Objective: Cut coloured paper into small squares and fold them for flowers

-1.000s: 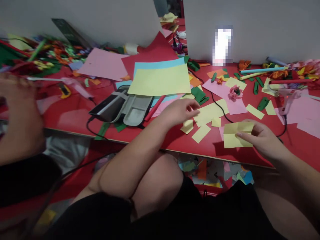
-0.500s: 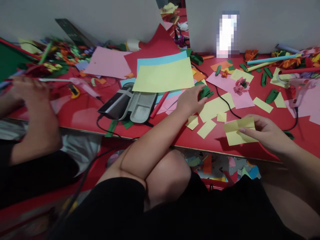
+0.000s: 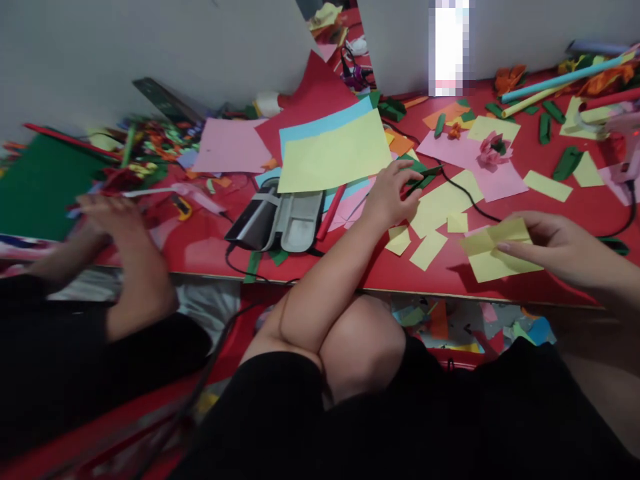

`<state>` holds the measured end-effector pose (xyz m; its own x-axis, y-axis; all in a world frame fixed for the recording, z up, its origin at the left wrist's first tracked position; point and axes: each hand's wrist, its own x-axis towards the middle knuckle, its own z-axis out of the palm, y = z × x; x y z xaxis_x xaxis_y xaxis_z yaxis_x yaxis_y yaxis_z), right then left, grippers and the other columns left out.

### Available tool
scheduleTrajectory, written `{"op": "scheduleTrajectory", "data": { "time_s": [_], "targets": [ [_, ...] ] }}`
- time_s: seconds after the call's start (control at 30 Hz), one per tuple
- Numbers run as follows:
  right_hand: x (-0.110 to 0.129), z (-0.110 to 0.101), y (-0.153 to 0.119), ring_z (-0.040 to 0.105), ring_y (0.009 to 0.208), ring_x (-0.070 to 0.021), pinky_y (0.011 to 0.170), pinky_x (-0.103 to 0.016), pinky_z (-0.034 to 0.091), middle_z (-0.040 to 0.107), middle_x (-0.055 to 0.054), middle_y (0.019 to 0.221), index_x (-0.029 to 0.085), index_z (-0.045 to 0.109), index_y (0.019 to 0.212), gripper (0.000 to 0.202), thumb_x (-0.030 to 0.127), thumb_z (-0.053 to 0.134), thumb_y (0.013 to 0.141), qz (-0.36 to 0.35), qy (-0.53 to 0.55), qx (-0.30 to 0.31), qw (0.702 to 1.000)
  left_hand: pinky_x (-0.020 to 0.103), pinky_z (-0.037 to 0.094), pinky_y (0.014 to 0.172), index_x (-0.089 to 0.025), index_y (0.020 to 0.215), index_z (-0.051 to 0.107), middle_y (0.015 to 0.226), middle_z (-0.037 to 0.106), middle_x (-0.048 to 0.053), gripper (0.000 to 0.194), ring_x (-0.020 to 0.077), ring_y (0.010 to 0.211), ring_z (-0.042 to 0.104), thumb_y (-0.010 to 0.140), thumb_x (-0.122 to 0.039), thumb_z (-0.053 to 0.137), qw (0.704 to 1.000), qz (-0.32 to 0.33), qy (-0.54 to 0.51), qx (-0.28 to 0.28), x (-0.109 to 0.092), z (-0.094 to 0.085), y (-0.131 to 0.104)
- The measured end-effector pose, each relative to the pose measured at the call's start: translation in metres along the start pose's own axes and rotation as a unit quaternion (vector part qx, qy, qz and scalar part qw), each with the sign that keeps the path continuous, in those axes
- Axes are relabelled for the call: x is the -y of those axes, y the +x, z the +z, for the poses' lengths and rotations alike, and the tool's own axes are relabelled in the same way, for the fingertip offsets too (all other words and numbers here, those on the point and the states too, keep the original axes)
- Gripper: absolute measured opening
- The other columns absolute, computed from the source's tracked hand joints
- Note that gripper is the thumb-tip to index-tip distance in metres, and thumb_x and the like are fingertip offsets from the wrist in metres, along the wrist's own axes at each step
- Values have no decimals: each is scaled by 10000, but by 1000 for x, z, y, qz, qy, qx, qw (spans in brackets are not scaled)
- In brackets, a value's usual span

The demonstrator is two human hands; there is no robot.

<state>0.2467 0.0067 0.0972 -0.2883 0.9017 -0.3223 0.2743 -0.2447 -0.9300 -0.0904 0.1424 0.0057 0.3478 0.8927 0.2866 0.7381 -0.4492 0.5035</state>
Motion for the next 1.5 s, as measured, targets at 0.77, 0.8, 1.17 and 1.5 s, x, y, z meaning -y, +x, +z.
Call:
{"op": "scheduleTrajectory", "data": {
  "time_s": [0.77, 0.8, 1.17, 1.5],
  "targets": [
    [0, -11, 7, 869, 1148, -351, 968, -510, 756, 908, -92, 1174, 294, 844, 1092, 459, 532, 1108, 802, -63, 19, -53, 996, 534, 672, 1223, -325, 1412, 782, 1401, 830, 97, 438, 344, 1265, 782, 983, -361, 862, 990, -68, -61, -103, 34, -7, -2],
    [0, -13, 7, 869, 1165, -355, 980, -516, 756, 906, -94, 1191, 292, 844, 1102, 466, 518, 1111, 795, -67, 21, -60, 996, 552, 665, 1243, -338, 1417, 777, 1441, 815, 101, 450, 360, 1312, 769, 977, -359, 873, 990, -67, -54, -111, 35, -8, -3],
    [6, -34, -2, 851, 1166, -389, 920, -527, 745, 865, -84, 1130, 317, 835, 1045, 500, 550, 1151, 734, -99, 12, -90, 991, 695, 457, 1428, -318, 1408, 722, 1520, 781, 26, 376, 348, 1471, 639, 1059, -437, 795, 996, -57, -7, -73, 30, -7, -1],
    [9, -35, -7, 849, 1049, -372, 854, -526, 715, 862, -70, 1065, 353, 835, 1038, 492, 581, 1149, 734, -100, -12, -99, 990, 493, 688, 1152, -292, 1514, 745, 1460, 804, 128, 462, 293, 1187, 765, 1057, -255, 693, 988, -71, -36, -136, 21, -14, -2]
  ]
}}
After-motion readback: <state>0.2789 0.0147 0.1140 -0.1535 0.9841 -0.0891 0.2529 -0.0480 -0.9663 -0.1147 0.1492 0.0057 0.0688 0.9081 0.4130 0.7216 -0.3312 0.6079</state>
